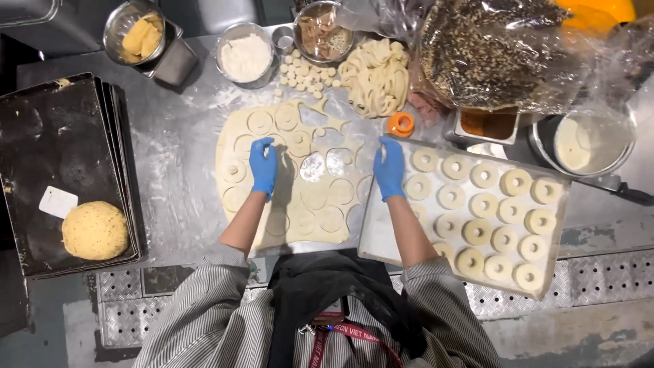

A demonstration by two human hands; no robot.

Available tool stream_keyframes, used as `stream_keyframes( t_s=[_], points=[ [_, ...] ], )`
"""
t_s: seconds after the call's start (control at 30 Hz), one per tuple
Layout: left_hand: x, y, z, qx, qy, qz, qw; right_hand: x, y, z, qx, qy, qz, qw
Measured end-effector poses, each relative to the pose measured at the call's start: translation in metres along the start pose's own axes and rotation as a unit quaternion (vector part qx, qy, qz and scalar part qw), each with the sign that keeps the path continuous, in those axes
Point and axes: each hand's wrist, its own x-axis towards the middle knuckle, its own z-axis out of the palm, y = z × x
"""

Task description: Cutting donut shapes from dough and placing them on a baking tray.

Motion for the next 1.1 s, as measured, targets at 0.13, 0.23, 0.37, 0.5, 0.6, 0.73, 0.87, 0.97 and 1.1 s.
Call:
stream_keyframes(
  t_s=[0.13,0.23,0.37,0.5,0.6,0.73,0.87,0.97,1.1],
  points=[
    [0.081,-0.035,-0.020,0.057,-0.032,0.032,0.997,0.026,-0.075,0.072,0.046,-0.101,-0.077,0.991],
    [0.134,-0.096,-0.023,0.108,-0.068,0.019,0.992,0.049,-0.115,0.116,0.076,-0.173,-0.101,0.977],
    [0.173,-0.113,-0.036,0.143,-0.138,-0.024,0.980,0.080,-0.130,0.179,0.100,-0.215,-0.034,0.971],
    [0.199,-0.099,-0.051,0.233,-0.257,-0.045,0.937,0.108,-0.103,0.242,0.035,-0.183,-0.098,0.978],
    [0.209,-0.113,-0.052,0.217,-0.233,-0.089,0.944,0.123,-0.108,0.259,0.059,-0.203,-0.015,0.977],
    [0.200,-0.122,-0.042,0.132,-0.105,-0.079,0.983,0.137,-0.073,0.275,0.020,-0.293,0.124,0.948],
    [0.165,-0.100,-0.021,0.109,-0.172,0.035,0.978,0.136,-0.110,0.254,-0.051,-0.057,-0.030,0.997],
    [0.145,-0.097,-0.003,0.185,-0.143,0.020,0.972,0.131,-0.132,0.249,-0.048,-0.030,-0.111,0.992],
    [0.136,-0.108,0.017,0.210,-0.201,-0.163,0.943,0.110,-0.130,0.252,-0.020,0.016,-0.087,0.996]
  ],
)
